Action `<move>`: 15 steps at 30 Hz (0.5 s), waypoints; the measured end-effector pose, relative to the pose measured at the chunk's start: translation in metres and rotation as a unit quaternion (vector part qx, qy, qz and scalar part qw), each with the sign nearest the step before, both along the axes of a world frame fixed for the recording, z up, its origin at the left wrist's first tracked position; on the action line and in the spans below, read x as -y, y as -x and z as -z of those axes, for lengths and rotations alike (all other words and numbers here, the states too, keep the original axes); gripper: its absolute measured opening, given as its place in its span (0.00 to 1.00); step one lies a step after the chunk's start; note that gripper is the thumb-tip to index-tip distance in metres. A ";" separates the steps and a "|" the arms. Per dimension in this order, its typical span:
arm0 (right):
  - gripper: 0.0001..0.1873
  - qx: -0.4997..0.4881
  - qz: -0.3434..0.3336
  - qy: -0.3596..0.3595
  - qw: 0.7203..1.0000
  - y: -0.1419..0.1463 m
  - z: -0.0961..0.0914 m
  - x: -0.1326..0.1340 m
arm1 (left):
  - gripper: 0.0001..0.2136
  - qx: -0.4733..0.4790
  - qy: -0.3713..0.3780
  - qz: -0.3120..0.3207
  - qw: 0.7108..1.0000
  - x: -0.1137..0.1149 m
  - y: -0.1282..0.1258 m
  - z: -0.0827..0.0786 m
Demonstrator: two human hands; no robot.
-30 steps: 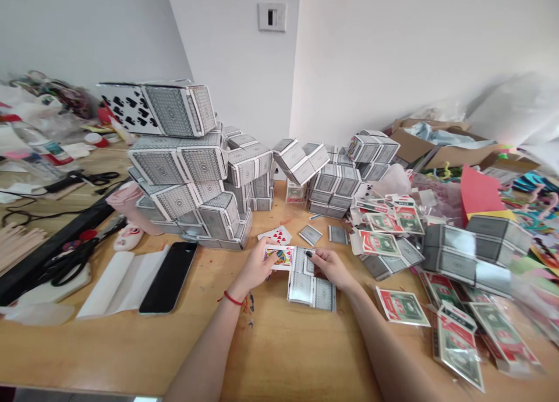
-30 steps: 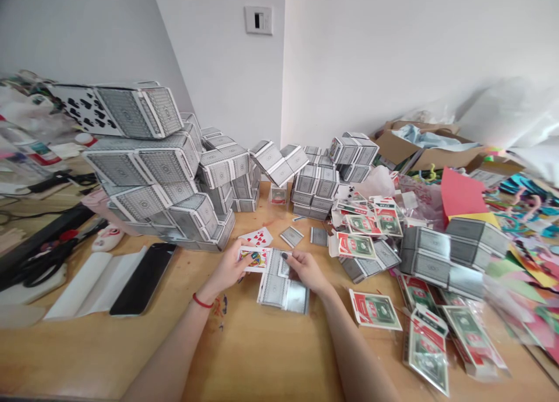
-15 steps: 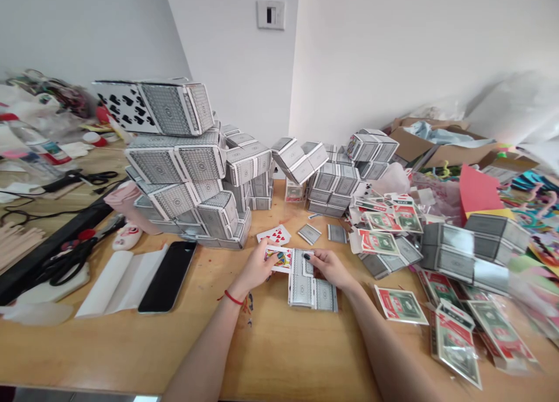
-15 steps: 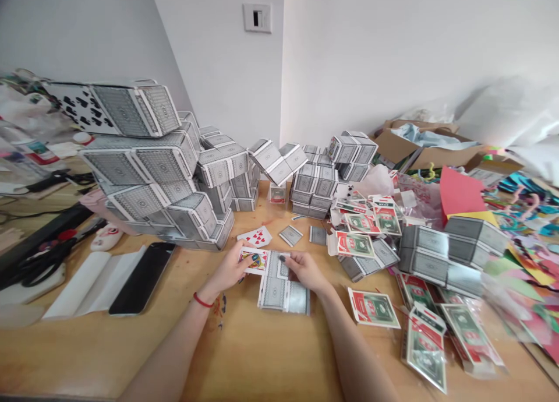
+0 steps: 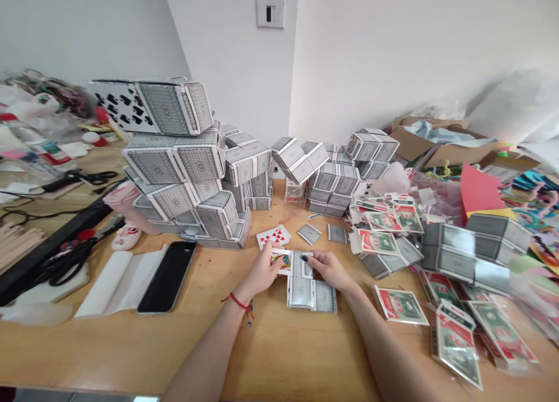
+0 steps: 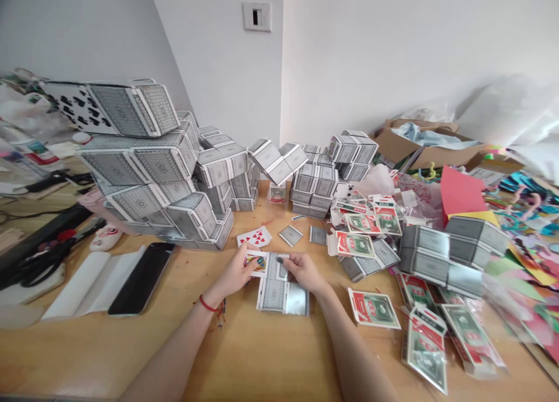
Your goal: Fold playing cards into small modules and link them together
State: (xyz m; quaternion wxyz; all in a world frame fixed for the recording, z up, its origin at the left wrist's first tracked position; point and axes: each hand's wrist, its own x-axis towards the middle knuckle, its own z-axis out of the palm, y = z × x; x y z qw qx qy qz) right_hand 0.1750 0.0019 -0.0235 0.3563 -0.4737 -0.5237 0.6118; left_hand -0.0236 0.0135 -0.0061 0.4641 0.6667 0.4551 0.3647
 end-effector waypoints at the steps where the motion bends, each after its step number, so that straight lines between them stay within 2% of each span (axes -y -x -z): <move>1: 0.21 -0.001 -0.003 0.000 1.000 0.000 0.000 0.000 | 0.08 -0.001 0.003 0.003 1.000 0.000 -0.001 0.000; 15: 0.20 -0.002 -0.012 -0.029 1.000 0.003 0.003 0.000 | 0.08 0.016 0.044 0.014 0.999 0.003 -0.010 0.015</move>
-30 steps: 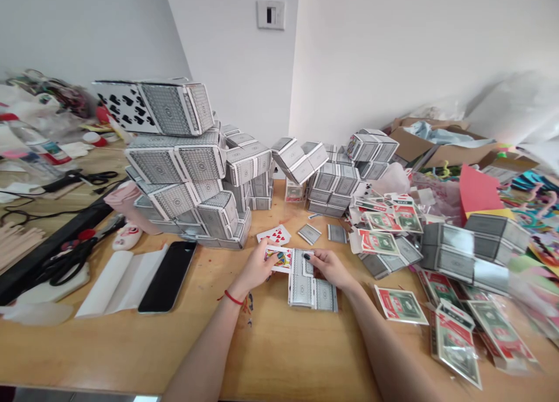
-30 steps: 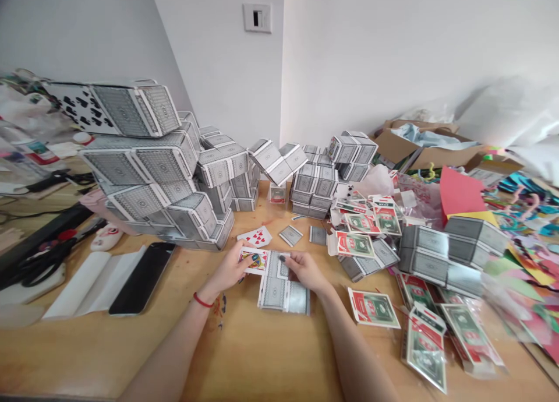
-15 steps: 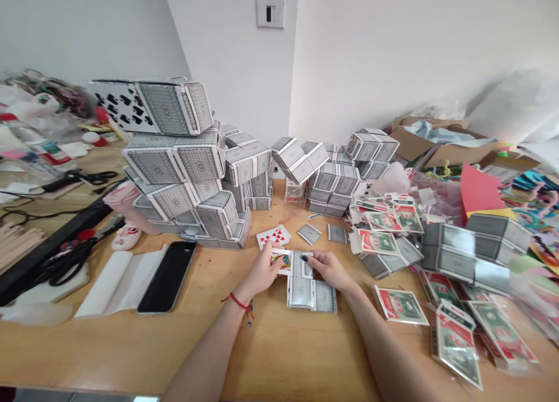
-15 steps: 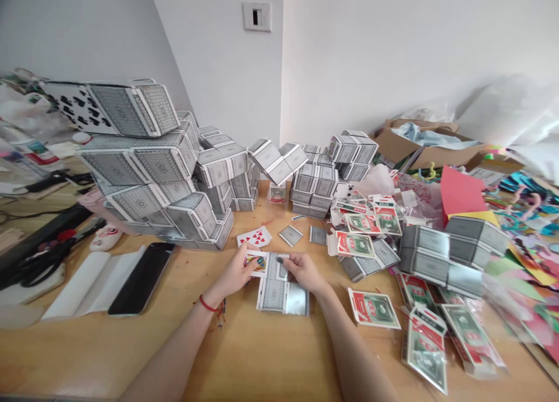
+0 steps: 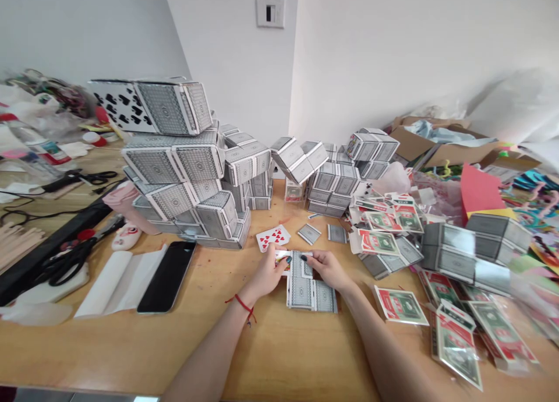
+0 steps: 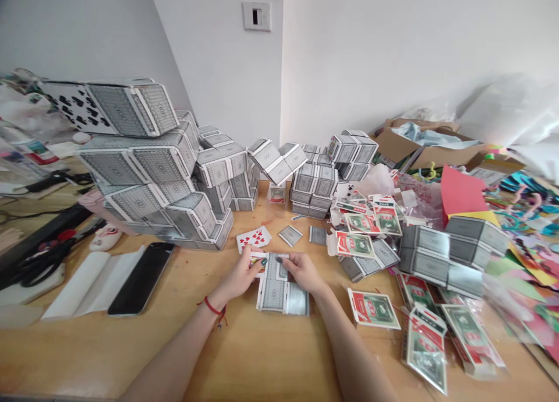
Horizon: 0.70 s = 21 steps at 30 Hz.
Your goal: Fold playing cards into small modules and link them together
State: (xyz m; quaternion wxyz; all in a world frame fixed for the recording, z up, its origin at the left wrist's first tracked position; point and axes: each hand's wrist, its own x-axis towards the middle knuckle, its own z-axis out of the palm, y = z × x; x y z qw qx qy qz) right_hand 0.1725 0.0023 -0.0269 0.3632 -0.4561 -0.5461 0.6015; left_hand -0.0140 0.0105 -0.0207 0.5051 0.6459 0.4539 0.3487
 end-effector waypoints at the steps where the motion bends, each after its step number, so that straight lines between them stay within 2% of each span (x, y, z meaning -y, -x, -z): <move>1: 0.20 0.001 -0.002 -0.001 1.000 0.000 -0.001 0.000 | 0.08 -0.002 -0.001 0.001 1.000 0.000 -0.001 0.001; 8: 0.19 0.007 0.001 -0.011 1.000 0.000 -0.001 0.001 | 0.07 0.008 -0.012 0.013 1.000 0.003 -0.003 0.003; 13: 0.19 0.022 -0.001 -0.018 1.000 0.001 -0.005 0.001 | 0.09 0.008 -0.008 0.040 0.999 0.000 0.003 -0.002; 18: 0.17 0.084 0.014 -0.046 0.995 0.005 -0.009 0.003 | 0.11 -0.017 -0.025 0.022 0.999 -0.001 0.007 -0.010; 21: 0.11 0.063 0.005 -0.027 0.998 0.003 -0.011 0.005 | 0.12 -0.026 -0.028 0.015 0.999 -0.001 0.008 -0.011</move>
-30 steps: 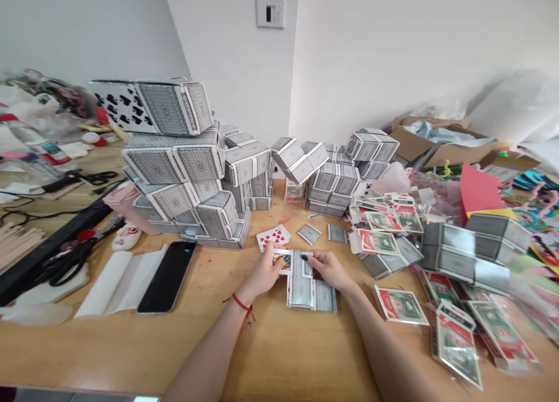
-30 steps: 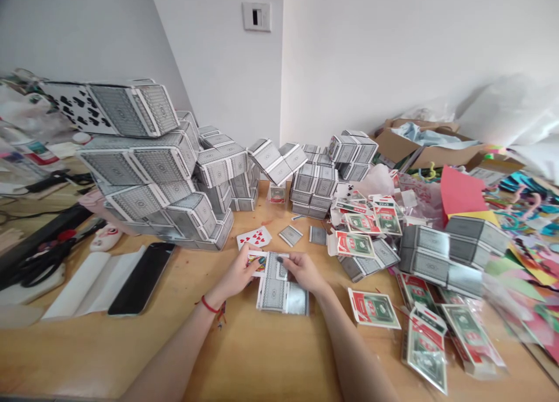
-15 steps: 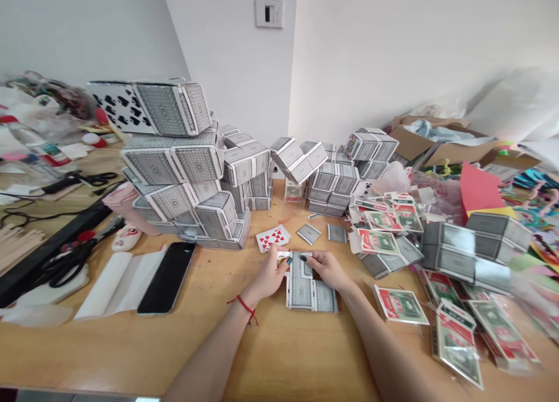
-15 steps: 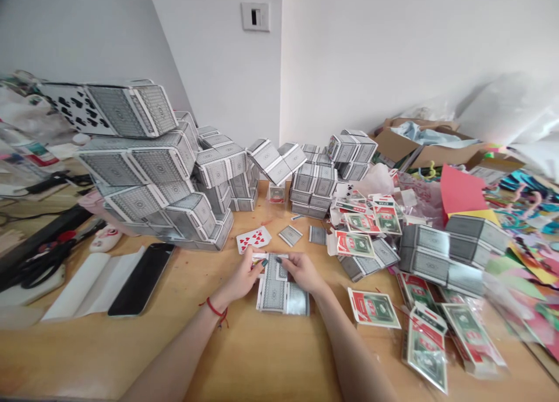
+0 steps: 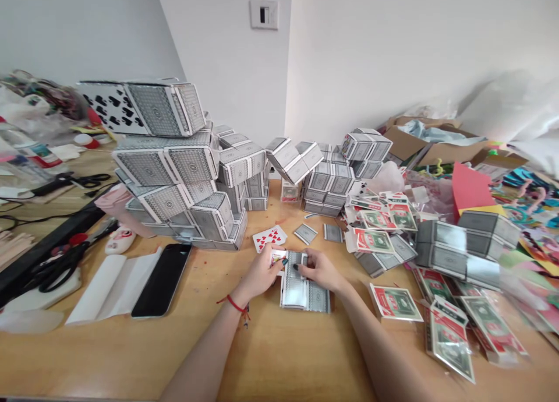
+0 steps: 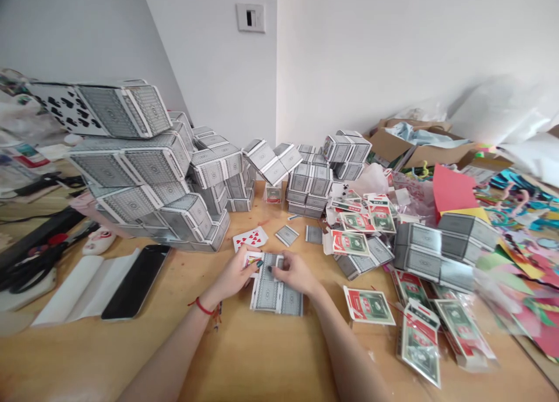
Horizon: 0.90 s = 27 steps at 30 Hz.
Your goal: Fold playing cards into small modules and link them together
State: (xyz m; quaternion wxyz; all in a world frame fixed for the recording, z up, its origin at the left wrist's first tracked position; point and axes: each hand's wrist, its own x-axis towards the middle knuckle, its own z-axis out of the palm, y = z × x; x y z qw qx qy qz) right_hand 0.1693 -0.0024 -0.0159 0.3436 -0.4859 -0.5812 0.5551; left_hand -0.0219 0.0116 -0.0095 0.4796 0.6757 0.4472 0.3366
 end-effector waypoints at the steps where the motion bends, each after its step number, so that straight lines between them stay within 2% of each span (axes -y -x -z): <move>1: 0.10 -0.017 -0.005 0.007 1.000 -0.001 -0.001 0.000 | 0.12 -0.002 0.001 -0.004 1.000 0.000 0.000 0.000; 7: 0.13 -0.096 -0.015 0.048 0.994 -0.009 -0.005 -0.002 | 0.16 0.006 0.048 -0.035 0.998 -0.007 0.005 0.000; 11: 0.18 -0.079 0.027 0.055 0.995 -0.006 -0.002 -0.004 | 0.11 -0.008 0.087 -0.008 0.996 -0.008 0.005 0.003; 20: 0.18 -0.102 0.051 0.047 0.992 0.000 0.003 -0.003 | 0.07 -0.027 0.005 -0.054 0.998 -0.004 -0.003 0.014; 27: 0.20 -0.088 0.065 0.050 0.993 0.001 0.011 -0.005 | 0.06 -0.048 0.011 -0.070 0.996 -0.002 -0.008 0.009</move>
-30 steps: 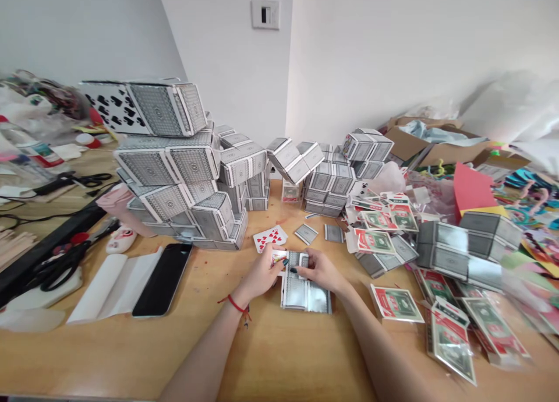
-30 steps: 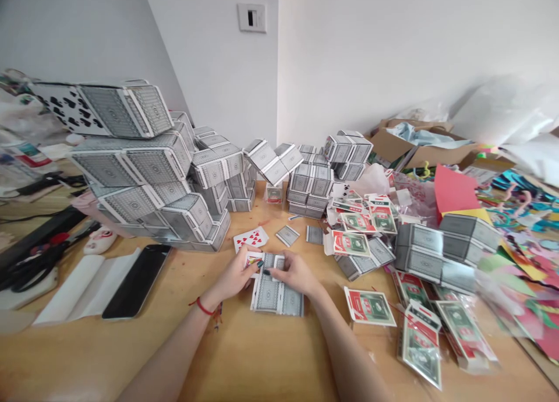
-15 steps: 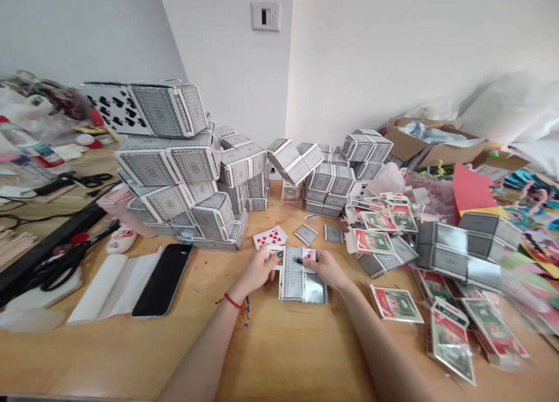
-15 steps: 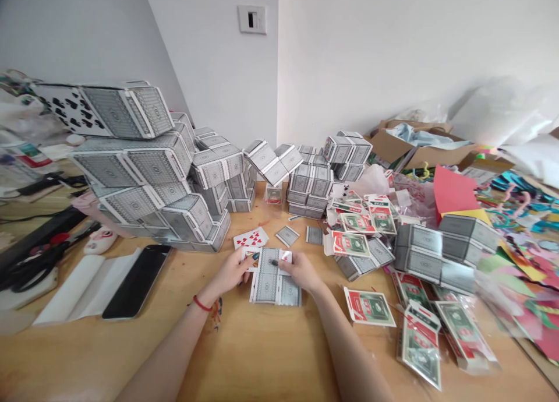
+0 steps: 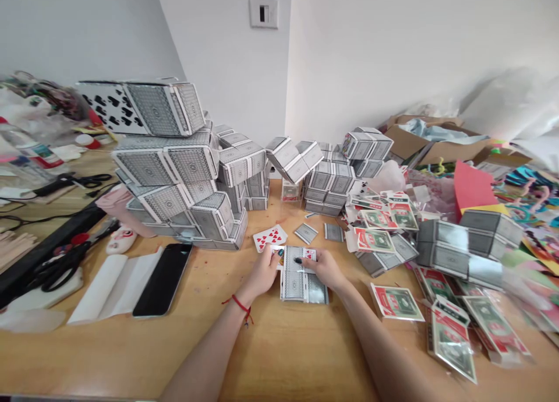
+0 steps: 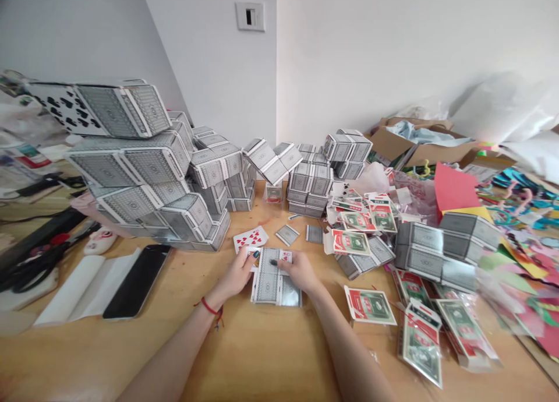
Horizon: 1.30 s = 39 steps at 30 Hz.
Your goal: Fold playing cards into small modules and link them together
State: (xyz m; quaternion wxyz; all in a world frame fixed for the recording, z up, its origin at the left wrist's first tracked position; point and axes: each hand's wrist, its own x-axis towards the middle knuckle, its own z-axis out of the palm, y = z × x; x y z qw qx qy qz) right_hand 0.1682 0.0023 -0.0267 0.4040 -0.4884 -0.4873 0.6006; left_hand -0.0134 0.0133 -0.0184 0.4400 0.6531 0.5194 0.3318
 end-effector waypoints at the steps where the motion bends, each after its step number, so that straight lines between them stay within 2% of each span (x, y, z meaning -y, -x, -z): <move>1: 0.20 -0.002 0.001 0.000 1.000 0.000 0.000 0.000 | 0.06 -0.005 0.001 -0.001 1.000 0.000 -0.001 0.000; 11: 0.19 0.007 0.002 -0.003 1.000 0.001 -0.002 0.000 | 0.05 0.025 0.009 0.010 1.000 0.002 -0.003 0.004; 16: 0.17 0.018 0.003 -0.012 1.000 0.001 -0.001 0.000 | 0.08 0.064 0.018 0.037 0.997 0.005 -0.006 0.003; 21: 0.20 -0.001 -0.002 0.002 1.000 0.000 -0.001 0.000 | 0.07 0.085 0.022 0.033 0.996 0.002 -0.006 0.006; 26: 0.22 -0.006 0.003 0.009 1.000 -0.002 -0.003 0.000 | 0.10 -0.013 -0.030 0.008 0.999 -0.002 0.001 0.007; 31: 0.21 -0.012 -0.008 0.004 1.000 -0.001 0.001 0.000 | 0.14 -0.119 -0.088 -0.041 0.988 -0.001 0.003 0.008; 39: 0.18 0.017 0.012 -0.013 1.000 0.000 0.006 0.001 | 0.15 -0.099 -0.113 -0.062 0.987 0.000 -0.007 0.008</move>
